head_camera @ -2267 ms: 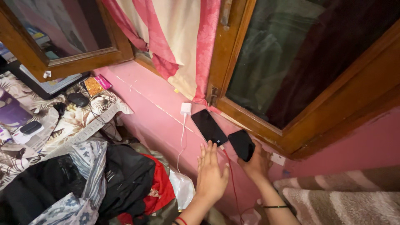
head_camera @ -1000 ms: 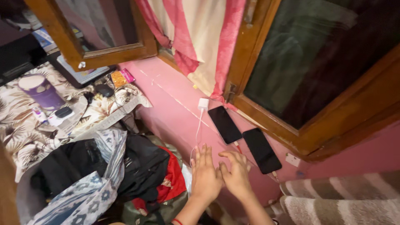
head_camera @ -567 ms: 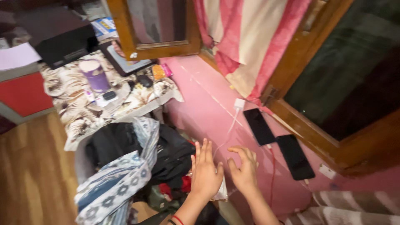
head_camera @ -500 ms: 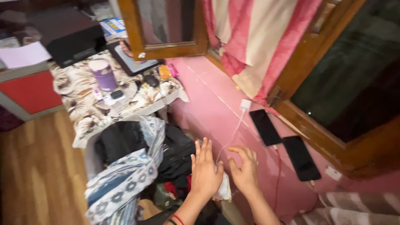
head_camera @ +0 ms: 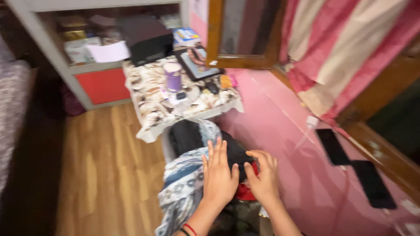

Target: The person picks up a smartphone from the bed, walks to a window sill, and plugs the phone into a wall charger. They then plug in a second phone and place both on the sill. The person then moves to a desk, picks up a laptop, a notebook, a pencil case, and a tumbler, and places them on the desk.

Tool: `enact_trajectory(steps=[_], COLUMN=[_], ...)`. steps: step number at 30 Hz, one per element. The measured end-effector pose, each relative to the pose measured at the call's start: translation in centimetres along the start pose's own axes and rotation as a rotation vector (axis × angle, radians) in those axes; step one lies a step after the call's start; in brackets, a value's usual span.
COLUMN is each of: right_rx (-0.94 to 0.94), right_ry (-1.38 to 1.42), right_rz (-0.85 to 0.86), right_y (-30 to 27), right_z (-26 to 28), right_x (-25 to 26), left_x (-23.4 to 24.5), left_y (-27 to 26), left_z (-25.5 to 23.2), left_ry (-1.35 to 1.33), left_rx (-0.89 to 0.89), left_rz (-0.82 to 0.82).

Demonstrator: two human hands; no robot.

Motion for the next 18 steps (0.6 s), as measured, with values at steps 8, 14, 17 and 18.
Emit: enact_trajectory(steps=[8, 14, 17, 18], right_rx=[0.095, 0.185, 0.247, 0.267], right_ry=[0.096, 0.154, 0.179, 0.184], right_rz=[0.111, 0.214, 0.250, 0.261], right_y=[-0.7, -1.4, -1.3, -1.2], right_z=[7.3, 11.9, 13.6, 14.2], right_x=[-7.0, -11.5, -13.6, -14.3], left_x=[7.6, 12.3, 13.8, 14.2], left_y=[-2.8, -5.0, -5.8, -6.0], left_z=[5.1, 8.6, 10.0, 10.5], left_ry=[-0.072, 0.034, -0.031, -0.071], left_rx=[0.145, 0.222, 0.307, 0.339], left_rz=[-0.103, -0.288, -0.316, -0.319])
Point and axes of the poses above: each hand's wrist, its own y-axis towards the middle knuckle, its own x-axis out of the back of the hand, z = x × y, the point moved 2 cm from there along y, towards the middle knuckle
